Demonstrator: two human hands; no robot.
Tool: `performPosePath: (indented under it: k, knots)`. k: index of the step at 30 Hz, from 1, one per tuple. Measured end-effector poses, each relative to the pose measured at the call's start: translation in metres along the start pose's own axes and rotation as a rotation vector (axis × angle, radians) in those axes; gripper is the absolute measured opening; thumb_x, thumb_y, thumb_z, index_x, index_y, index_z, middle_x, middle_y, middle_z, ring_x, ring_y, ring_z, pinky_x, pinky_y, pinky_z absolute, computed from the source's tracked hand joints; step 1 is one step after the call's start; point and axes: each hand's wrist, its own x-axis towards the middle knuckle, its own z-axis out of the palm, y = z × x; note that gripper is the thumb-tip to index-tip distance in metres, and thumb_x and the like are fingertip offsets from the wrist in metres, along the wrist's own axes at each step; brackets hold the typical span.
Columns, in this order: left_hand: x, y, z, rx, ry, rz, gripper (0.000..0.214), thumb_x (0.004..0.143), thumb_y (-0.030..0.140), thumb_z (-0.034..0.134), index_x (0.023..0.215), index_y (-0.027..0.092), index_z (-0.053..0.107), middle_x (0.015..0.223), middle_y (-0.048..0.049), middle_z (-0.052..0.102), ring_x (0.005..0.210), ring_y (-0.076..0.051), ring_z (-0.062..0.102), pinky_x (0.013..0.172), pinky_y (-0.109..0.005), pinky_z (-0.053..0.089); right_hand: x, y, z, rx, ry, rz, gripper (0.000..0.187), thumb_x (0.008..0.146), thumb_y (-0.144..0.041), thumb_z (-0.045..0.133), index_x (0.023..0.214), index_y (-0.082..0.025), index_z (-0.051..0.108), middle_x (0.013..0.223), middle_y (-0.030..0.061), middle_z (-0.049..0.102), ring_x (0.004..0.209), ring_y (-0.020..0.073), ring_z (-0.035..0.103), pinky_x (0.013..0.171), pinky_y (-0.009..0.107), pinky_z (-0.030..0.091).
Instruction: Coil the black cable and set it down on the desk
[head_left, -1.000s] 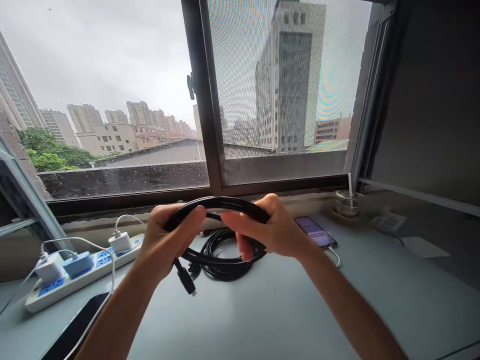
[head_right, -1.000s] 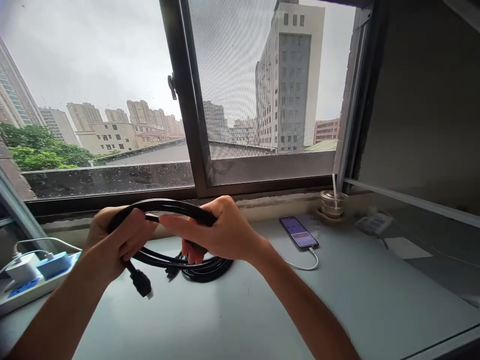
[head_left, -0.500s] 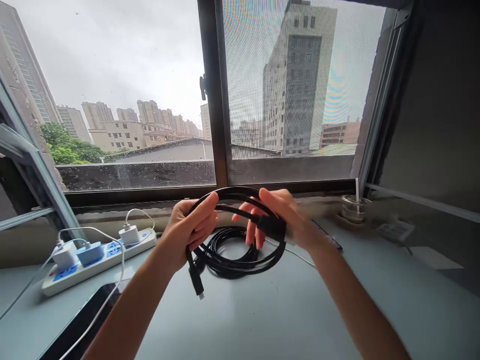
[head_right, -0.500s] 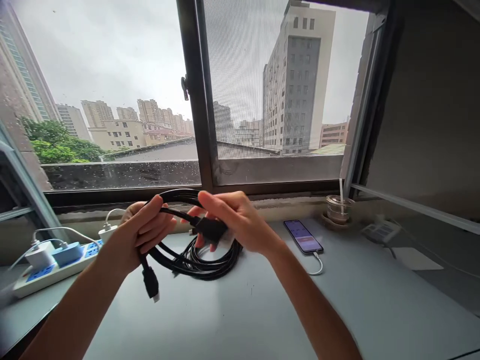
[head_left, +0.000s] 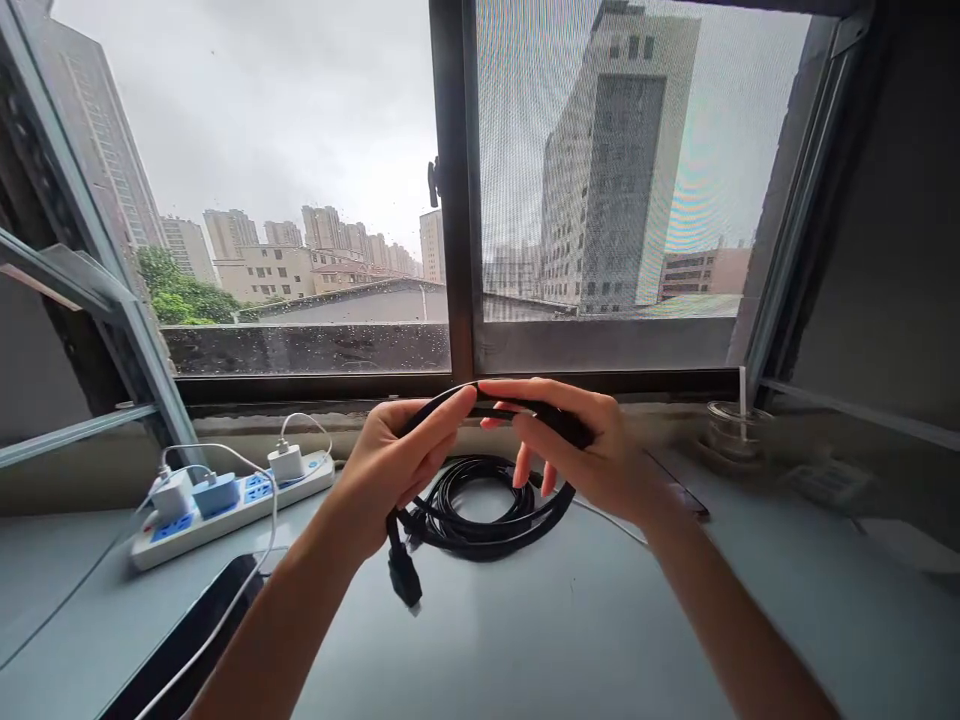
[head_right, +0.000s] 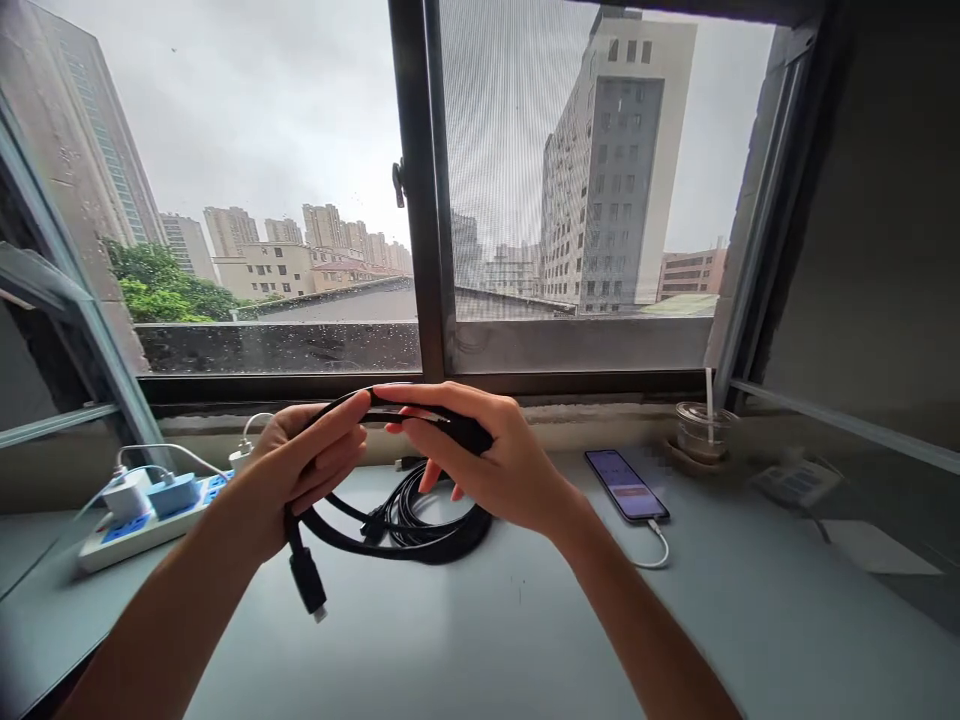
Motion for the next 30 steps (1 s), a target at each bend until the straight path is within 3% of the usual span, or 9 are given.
performPosePath:
  k: [4,8,12,15,18,20,23,27,30]
  knots:
    - [0.001,0.001,-0.003,-0.021,-0.007,0.025,0.062,0.074,0.06,0.06,0.044,0.017,0.027,0.035,0.0078,0.022,0.031,-0.001,0.016,0.031,-0.019,0.008,-0.001,-0.004,-0.005,-0.165,0.056,-0.108,0.046,0.087,-0.033,0.058,0.132,-0.033,0.048,0.097,-0.0008,0.065,0.058,0.0062,0.061,0.046,0.016,0.049]
    - [0.019,-0.01,-0.006,-0.032,-0.058,-0.044,0.061,0.077,0.061,0.055,0.045,0.017,0.028,0.033,0.0083,0.021,0.029,0.0,0.02,0.033,-0.018,0.015,0.007,0.013,-0.014,-0.514,0.186,-0.173,0.033,0.084,-0.037,0.062,0.116,-0.028,0.063,0.097,0.001,0.062,0.065,0.0078,0.058,0.057,0.02,0.049]
    - [0.044,-0.043,-0.014,0.064,-0.072,-0.164,0.04,0.071,0.051,0.067,0.065,0.017,0.046,0.038,0.0094,0.035,0.036,-0.005,0.042,0.04,-0.016,0.032,0.02,0.06,-0.021,-0.542,0.262,-0.019,0.029,0.085,-0.041,0.059,0.106,-0.023,0.069,0.085,0.0015,0.062,0.057,0.0069,0.053,0.052,0.019,0.043]
    - [0.06,-0.08,-0.027,0.189,-0.13,-0.295,0.04,0.068,0.05,0.07,0.082,0.018,0.049,0.044,0.0076,0.05,0.05,-0.014,0.061,0.052,-0.022,0.047,0.023,0.106,-0.025,-0.388,0.344,0.252,0.031,0.084,-0.041,0.06,0.104,-0.021,0.07,0.092,0.0028,0.065,0.051,0.0052,0.051,0.051,0.019,0.044]
    - [0.071,-0.118,-0.039,0.298,-0.067,-0.42,0.036,0.073,0.045,0.065,0.088,0.018,0.046,0.054,0.0035,0.061,0.053,-0.014,0.063,0.052,-0.022,0.049,0.017,0.147,-0.029,-0.33,0.346,0.404,0.036,0.084,-0.041,0.055,0.109,-0.017,0.066,0.095,0.0061,0.067,0.048,0.0059,0.052,0.046,0.02,0.046]
    - [0.076,-0.138,-0.043,0.337,-0.044,-0.468,0.032,0.077,0.043,0.06,0.09,0.017,0.046,0.05,0.004,0.058,0.044,-0.014,0.06,0.044,-0.022,0.045,0.012,0.168,-0.031,-0.298,0.293,0.487,0.046,0.072,-0.032,0.069,0.114,-0.016,0.063,0.103,0.0083,0.066,0.053,0.0074,0.057,0.045,0.019,0.047]
    - [0.079,-0.157,-0.045,0.369,-0.024,-0.517,0.026,0.082,0.036,0.056,0.094,0.016,0.044,0.05,0.005,0.057,0.04,-0.014,0.059,0.042,-0.022,0.044,0.003,0.188,-0.031,-0.282,0.21,0.564,0.061,0.057,-0.015,0.077,0.116,-0.015,0.062,0.108,0.0091,0.066,0.066,0.011,0.063,0.05,0.019,0.051]
    - [0.079,-0.174,-0.045,0.417,-0.03,-0.582,0.024,0.08,0.025,0.057,0.099,0.015,0.046,0.054,0.004,0.059,0.044,-0.014,0.061,0.047,-0.024,0.051,-0.004,0.202,-0.027,-0.337,0.195,0.609,0.055,0.061,-0.002,0.066,0.115,-0.014,0.062,0.109,0.0082,0.067,0.082,0.0142,0.065,0.07,0.025,0.055]
    - [0.078,-0.188,-0.046,0.5,-0.055,-0.621,0.02,0.075,0.019,0.06,0.092,0.014,0.051,0.056,0.0023,0.06,0.041,-0.013,0.059,0.046,-0.024,0.051,-0.009,0.21,-0.023,-0.404,0.214,0.617,0.045,0.066,0.0,0.065,0.109,-0.012,0.064,0.106,0.0085,0.067,0.093,0.0161,0.064,0.085,0.03,0.052]
